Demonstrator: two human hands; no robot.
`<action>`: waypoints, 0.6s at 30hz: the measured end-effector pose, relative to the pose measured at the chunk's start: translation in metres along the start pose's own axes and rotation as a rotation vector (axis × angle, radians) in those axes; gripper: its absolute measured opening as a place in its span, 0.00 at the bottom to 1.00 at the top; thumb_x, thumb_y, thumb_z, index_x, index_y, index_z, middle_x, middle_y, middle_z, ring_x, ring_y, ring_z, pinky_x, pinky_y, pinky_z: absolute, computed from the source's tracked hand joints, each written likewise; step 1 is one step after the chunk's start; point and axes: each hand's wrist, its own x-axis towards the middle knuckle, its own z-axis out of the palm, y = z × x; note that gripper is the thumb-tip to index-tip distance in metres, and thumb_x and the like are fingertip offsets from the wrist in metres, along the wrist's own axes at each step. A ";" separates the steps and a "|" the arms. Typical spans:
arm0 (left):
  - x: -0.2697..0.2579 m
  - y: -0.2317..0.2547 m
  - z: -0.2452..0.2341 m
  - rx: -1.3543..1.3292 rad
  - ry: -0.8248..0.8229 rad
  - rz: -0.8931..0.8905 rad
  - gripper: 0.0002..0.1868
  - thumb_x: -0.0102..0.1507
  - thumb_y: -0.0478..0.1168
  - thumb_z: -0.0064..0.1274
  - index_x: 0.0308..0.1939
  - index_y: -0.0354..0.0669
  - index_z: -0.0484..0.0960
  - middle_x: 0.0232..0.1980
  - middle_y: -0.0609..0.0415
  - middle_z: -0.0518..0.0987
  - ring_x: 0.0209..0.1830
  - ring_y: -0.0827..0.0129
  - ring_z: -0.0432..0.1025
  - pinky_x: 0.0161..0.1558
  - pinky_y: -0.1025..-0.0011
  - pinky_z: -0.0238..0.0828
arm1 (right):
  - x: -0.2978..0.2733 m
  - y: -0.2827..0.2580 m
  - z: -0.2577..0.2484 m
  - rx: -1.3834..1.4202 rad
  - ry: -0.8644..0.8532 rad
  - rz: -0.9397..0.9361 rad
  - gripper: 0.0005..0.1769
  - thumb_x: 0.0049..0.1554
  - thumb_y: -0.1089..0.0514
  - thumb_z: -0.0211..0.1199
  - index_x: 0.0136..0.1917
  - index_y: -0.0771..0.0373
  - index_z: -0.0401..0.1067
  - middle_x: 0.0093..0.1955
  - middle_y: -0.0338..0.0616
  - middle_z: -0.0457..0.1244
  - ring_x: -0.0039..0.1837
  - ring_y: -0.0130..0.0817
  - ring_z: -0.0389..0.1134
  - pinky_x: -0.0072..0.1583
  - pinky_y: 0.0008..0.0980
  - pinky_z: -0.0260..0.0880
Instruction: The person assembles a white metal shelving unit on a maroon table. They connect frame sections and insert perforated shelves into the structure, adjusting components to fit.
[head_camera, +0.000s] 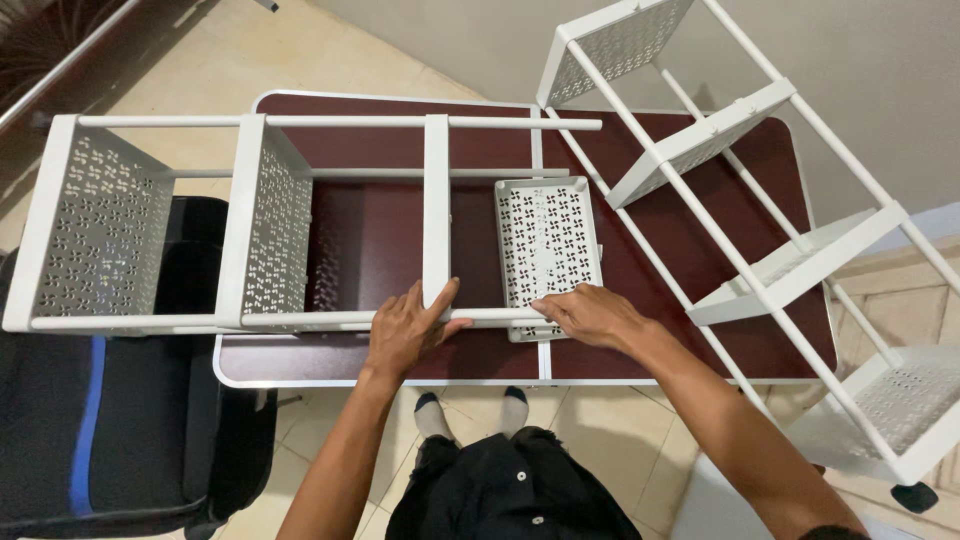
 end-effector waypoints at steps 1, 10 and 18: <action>0.000 0.000 0.000 0.011 0.003 0.001 0.36 0.59 0.69 0.57 0.64 0.56 0.76 0.42 0.47 0.81 0.28 0.61 0.75 0.30 0.64 0.71 | 0.001 0.002 -0.001 -0.005 -0.039 0.023 0.21 0.69 0.40 0.51 0.50 0.51 0.80 0.30 0.49 0.67 0.38 0.50 0.70 0.46 0.49 0.69; 0.001 0.000 -0.009 -0.033 -0.034 -0.001 0.34 0.61 0.66 0.57 0.65 0.55 0.75 0.43 0.46 0.80 0.29 0.58 0.75 0.31 0.63 0.72 | -0.023 0.017 0.022 -0.427 0.523 -0.420 0.23 0.59 0.44 0.66 0.63 0.54 0.77 0.29 0.47 0.67 0.31 0.40 0.69 0.35 0.39 0.69; 0.004 0.000 -0.020 -0.119 -0.098 -0.007 0.33 0.63 0.62 0.57 0.68 0.56 0.72 0.46 0.46 0.79 0.30 0.55 0.75 0.32 0.61 0.72 | -0.002 0.022 -0.003 0.342 -0.122 -0.095 0.21 0.62 0.39 0.57 0.57 0.51 0.81 0.50 0.50 0.74 0.53 0.46 0.73 0.57 0.48 0.69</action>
